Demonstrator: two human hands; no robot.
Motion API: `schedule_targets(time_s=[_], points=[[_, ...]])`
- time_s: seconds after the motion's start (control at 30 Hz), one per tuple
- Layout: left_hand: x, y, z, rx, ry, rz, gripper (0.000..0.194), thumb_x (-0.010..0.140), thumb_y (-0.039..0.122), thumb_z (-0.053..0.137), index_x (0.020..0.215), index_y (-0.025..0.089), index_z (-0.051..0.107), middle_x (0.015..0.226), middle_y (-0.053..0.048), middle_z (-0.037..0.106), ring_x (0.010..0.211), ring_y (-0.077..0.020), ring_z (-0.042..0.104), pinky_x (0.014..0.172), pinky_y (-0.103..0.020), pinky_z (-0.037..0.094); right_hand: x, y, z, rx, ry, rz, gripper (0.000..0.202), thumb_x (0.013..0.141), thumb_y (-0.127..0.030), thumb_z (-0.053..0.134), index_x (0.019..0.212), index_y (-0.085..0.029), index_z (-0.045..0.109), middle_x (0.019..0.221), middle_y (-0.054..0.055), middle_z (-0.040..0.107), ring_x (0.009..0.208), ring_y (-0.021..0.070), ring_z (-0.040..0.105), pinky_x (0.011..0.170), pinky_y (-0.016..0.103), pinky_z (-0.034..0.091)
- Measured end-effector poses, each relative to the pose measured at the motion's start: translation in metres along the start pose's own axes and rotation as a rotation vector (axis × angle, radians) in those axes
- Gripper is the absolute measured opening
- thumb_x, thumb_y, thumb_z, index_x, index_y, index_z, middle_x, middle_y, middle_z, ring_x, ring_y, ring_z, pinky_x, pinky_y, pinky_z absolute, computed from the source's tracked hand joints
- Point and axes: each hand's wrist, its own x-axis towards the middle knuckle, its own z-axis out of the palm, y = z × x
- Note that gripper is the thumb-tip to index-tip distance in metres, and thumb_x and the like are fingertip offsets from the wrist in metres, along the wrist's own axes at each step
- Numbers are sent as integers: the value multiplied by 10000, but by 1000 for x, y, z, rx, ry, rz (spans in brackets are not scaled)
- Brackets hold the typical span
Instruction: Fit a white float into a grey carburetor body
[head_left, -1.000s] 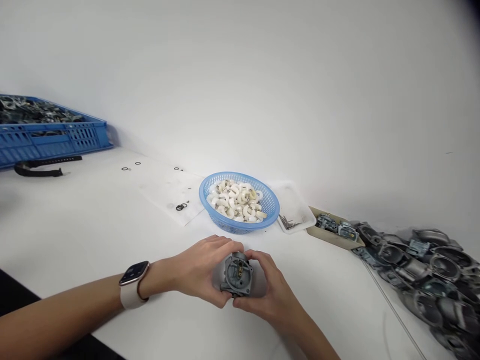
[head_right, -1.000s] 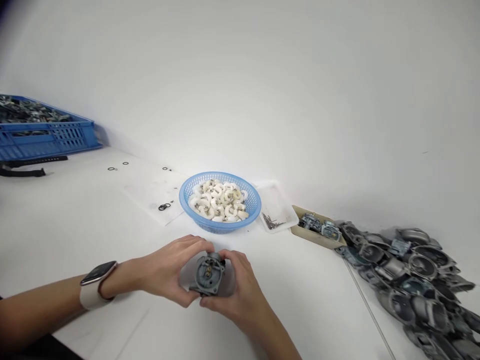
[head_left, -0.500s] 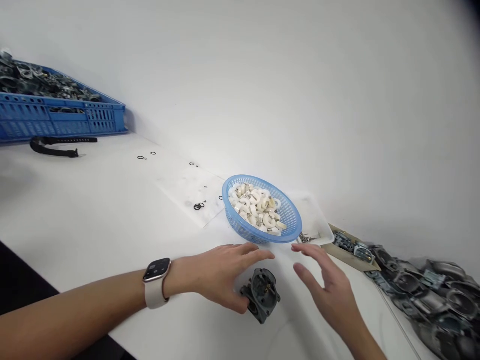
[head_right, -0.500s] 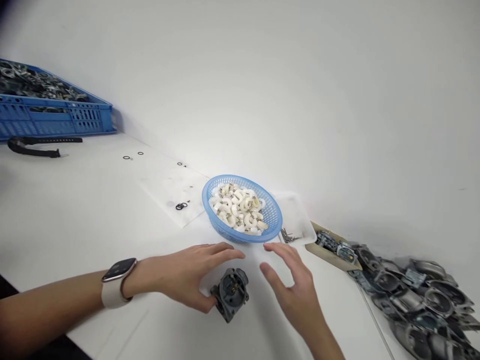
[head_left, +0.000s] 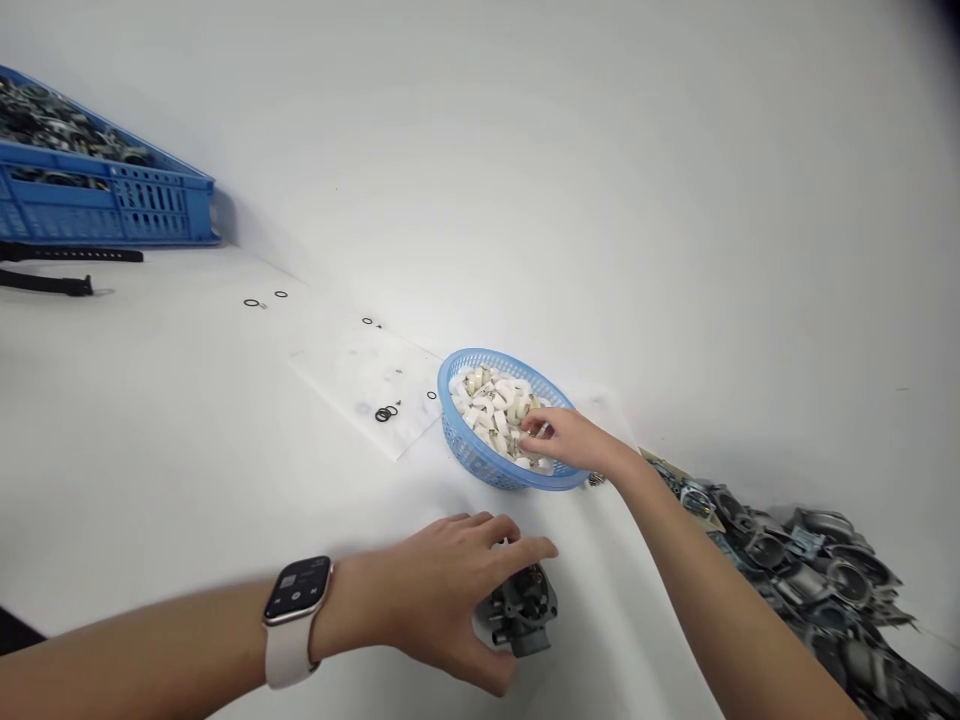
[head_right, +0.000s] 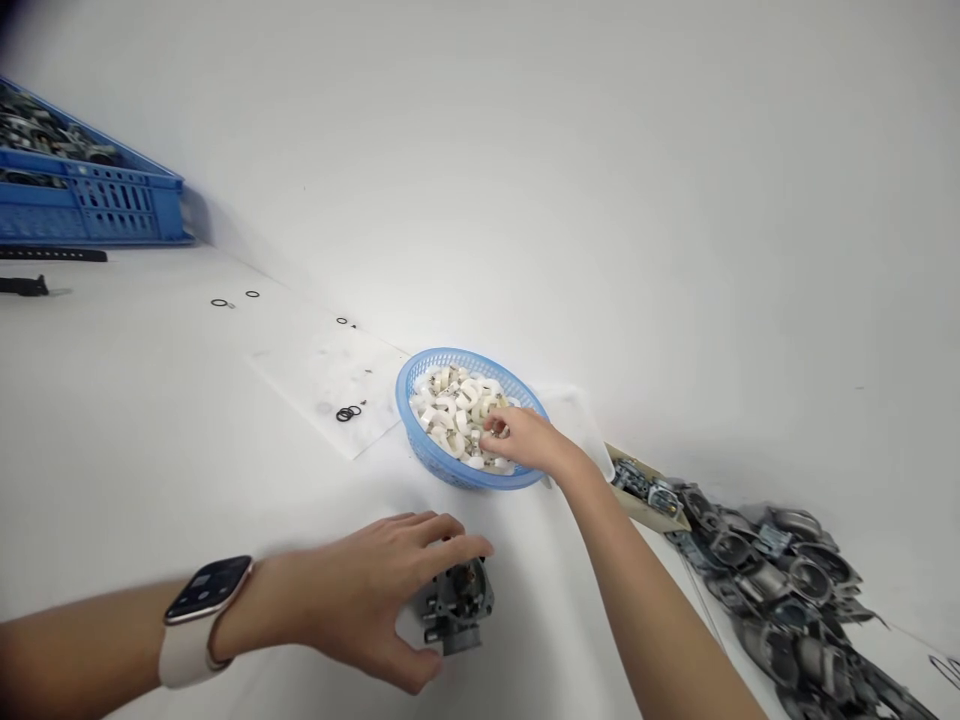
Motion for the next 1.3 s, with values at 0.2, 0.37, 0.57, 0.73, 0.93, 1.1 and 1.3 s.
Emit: schedule_targets(time_s=[0.2,0.37,0.57,0.73,0.93,1.1,1.3], points=[[-1,-2,2,3,-7,-8,906,723,482,823,1502,332,386,1073,-43,597,885,-263,627,854,-427,547,7,-6,5,-83,4,88,269,761,-272,691,1026,-225,701,934,51,714,847,232,634,686,304,441],[-3,-3,3,-9,-20,-31,881,733,438,805,1500,328,385,1072,-42,581,865,-246,626,841,-404,548,-9,-18,-12,-65,93,80,279,839,-292,641,1105,-255,714,1060,46,724,960,241,652,791,331,483],[-3,-1,4,44,15,-65,826,743,476,767,1474,301,425,1025,-44,590,819,-243,616,819,-415,541,-79,-34,-30,59,106,42,331,910,-428,653,1218,-318,700,1234,19,704,1039,247,670,875,375,556],[-2,5,1,143,86,-63,807,748,595,716,1437,261,461,827,-4,574,730,-240,591,772,-433,514,-140,-51,-11,-28,-33,44,417,963,-557,596,1344,-392,620,1150,27,728,1003,269,683,827,411,568],[-2,3,1,242,113,-16,709,738,557,743,1324,231,515,975,-39,610,808,-248,621,732,-410,507,-156,-78,14,-14,-30,122,326,968,-522,592,1268,-397,582,886,-26,719,808,215,679,668,336,510],[-1,3,3,235,75,-44,645,745,424,732,1315,221,507,928,-21,626,805,-250,639,736,-408,516,-135,-96,26,-138,23,137,277,954,-457,582,1183,-305,545,746,-47,693,669,206,658,587,307,393],[0,5,6,219,124,-86,656,709,589,735,1191,184,550,906,-23,611,769,-246,603,721,-432,517,-122,-103,33,-301,7,105,195,932,-428,559,1049,-278,520,720,-48,674,553,187,583,515,291,255]])
